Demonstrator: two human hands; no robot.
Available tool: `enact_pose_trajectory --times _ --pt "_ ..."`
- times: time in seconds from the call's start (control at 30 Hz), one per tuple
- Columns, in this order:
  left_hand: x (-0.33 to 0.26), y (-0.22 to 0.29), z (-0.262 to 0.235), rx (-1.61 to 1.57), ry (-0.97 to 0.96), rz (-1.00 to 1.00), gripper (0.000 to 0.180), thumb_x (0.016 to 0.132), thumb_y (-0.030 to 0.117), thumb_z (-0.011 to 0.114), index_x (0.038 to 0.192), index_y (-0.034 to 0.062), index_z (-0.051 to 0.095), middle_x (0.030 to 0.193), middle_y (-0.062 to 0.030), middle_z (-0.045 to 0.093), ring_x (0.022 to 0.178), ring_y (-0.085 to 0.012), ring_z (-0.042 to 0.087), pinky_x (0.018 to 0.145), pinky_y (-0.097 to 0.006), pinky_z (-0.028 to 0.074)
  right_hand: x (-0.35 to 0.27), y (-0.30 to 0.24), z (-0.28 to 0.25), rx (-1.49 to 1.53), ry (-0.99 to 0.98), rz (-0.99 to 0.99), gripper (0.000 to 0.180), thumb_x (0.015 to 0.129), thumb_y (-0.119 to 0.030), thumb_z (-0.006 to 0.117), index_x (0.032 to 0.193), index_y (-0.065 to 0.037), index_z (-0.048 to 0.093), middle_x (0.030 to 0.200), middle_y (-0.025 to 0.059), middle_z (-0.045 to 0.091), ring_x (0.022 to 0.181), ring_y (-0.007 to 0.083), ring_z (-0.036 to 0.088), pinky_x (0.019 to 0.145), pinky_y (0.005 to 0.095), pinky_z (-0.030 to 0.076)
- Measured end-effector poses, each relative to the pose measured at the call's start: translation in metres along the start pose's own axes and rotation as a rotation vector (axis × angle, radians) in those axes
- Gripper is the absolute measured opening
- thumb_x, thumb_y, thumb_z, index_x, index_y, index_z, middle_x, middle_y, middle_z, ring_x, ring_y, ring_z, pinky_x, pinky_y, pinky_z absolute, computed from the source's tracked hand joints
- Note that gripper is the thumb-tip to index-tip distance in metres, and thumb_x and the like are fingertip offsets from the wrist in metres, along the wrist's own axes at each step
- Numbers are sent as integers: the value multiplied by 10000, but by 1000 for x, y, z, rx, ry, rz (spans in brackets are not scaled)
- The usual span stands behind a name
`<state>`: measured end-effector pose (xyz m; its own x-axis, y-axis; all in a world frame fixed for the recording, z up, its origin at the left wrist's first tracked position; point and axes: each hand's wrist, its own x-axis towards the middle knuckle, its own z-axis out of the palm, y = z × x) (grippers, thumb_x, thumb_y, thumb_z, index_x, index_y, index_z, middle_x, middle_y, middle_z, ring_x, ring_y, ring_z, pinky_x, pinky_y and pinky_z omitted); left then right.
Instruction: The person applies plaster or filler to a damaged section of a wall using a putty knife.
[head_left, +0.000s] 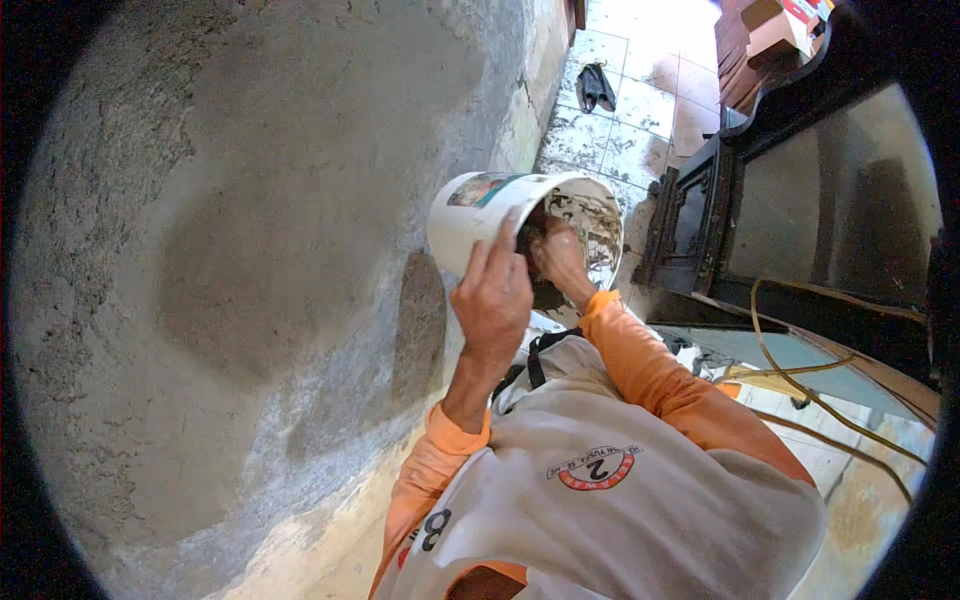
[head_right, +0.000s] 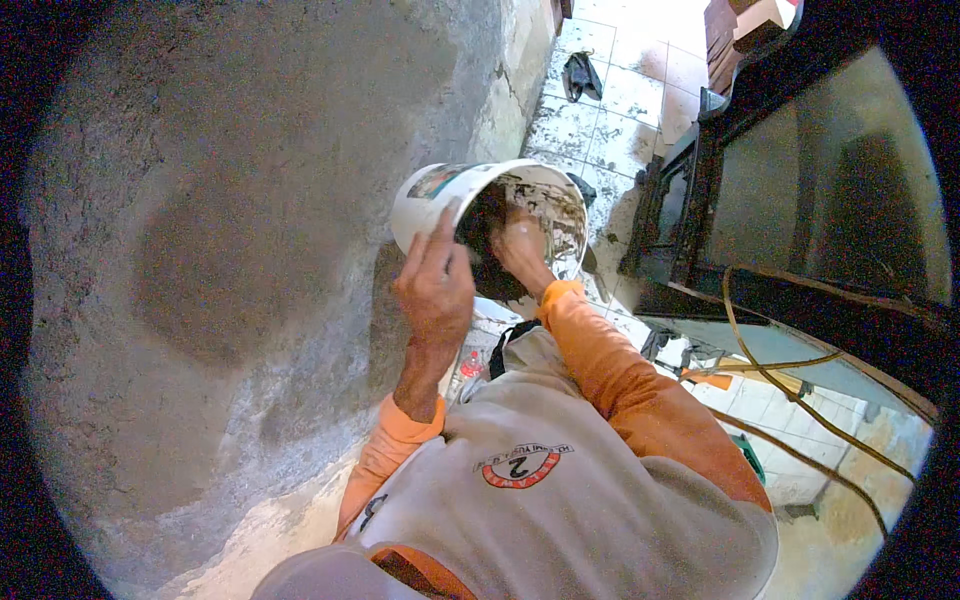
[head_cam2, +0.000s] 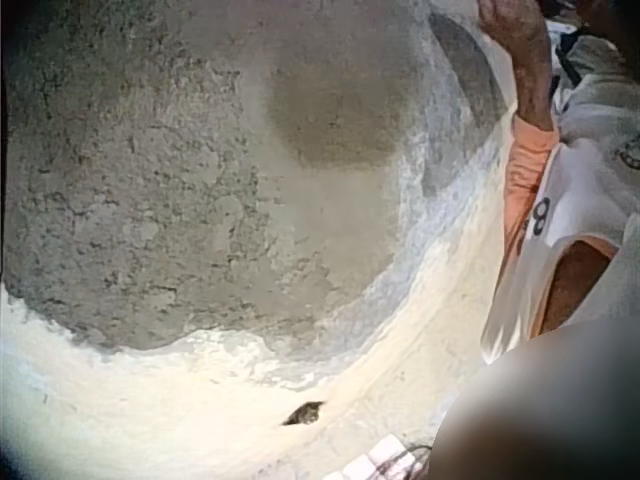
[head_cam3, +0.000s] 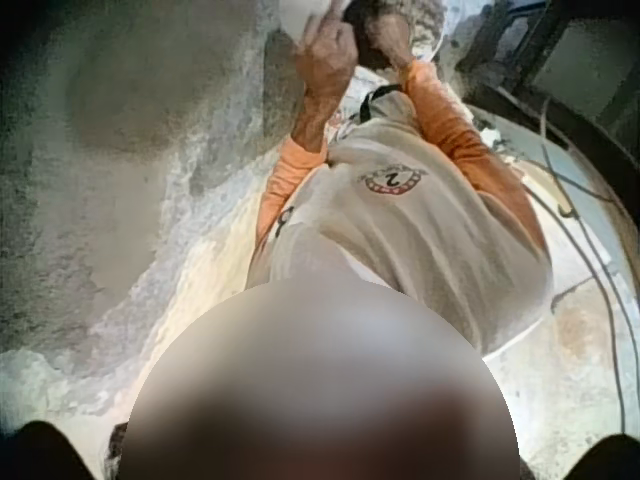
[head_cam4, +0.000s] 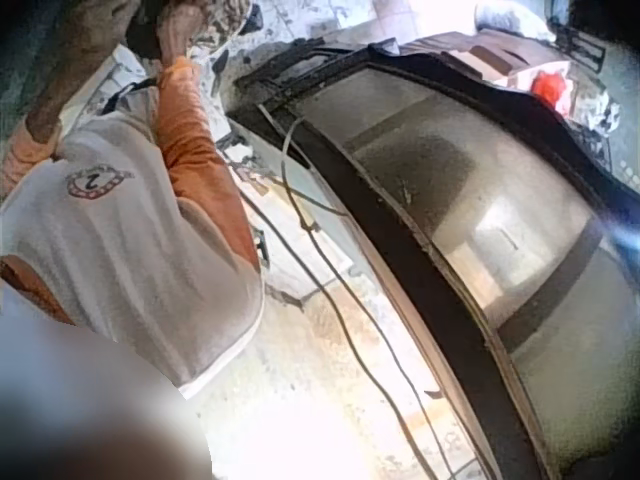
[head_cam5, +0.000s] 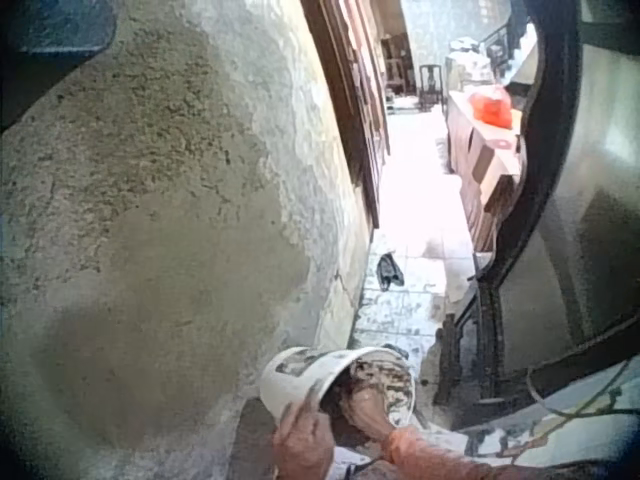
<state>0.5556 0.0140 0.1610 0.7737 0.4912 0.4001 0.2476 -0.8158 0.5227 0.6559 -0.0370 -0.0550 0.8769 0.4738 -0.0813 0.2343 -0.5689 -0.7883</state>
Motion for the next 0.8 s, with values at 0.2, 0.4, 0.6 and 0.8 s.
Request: enact_pose_trajectory --times 0.2,0.4,0.6,0.8 --pt "-1 6 15 15 -149 68 489 906 45 634 1389 113 658 924 -157 654 760 -379 671 681 -477 558 -13 -10 0 586 -258 78 377 946 -181 655 1257 32 647 1089 214 728 962 333 703 848 439 567" --pt "15 -11 6 103 -67 32 520 916 60 610 1432 125 625 962 -193 669 829 -404 685 697 -486 561 -1 -63 -15 1180 -380 341 255 945 -63 566 1170 -6 671 1036 80 693 831 173 659 691 335 568" --pt "22 -45 -1 78 11 -193 490 902 72 620 1390 94 656 1011 -210 704 895 -424 691 791 -491 561 17 -63 -36 1153 -495 532 137 1002 -170 677 1026 -38 704 883 35 686 711 164 636 643 324 559" --pt "14 -85 4 -209 22 -493 460 899 63 592 1351 19 664 1149 -248 732 1043 -339 728 921 -397 546 25 -61 -81 1033 -581 437 214 994 -175 721 1168 -51 713 1047 36 740 860 149 701 739 335 615"
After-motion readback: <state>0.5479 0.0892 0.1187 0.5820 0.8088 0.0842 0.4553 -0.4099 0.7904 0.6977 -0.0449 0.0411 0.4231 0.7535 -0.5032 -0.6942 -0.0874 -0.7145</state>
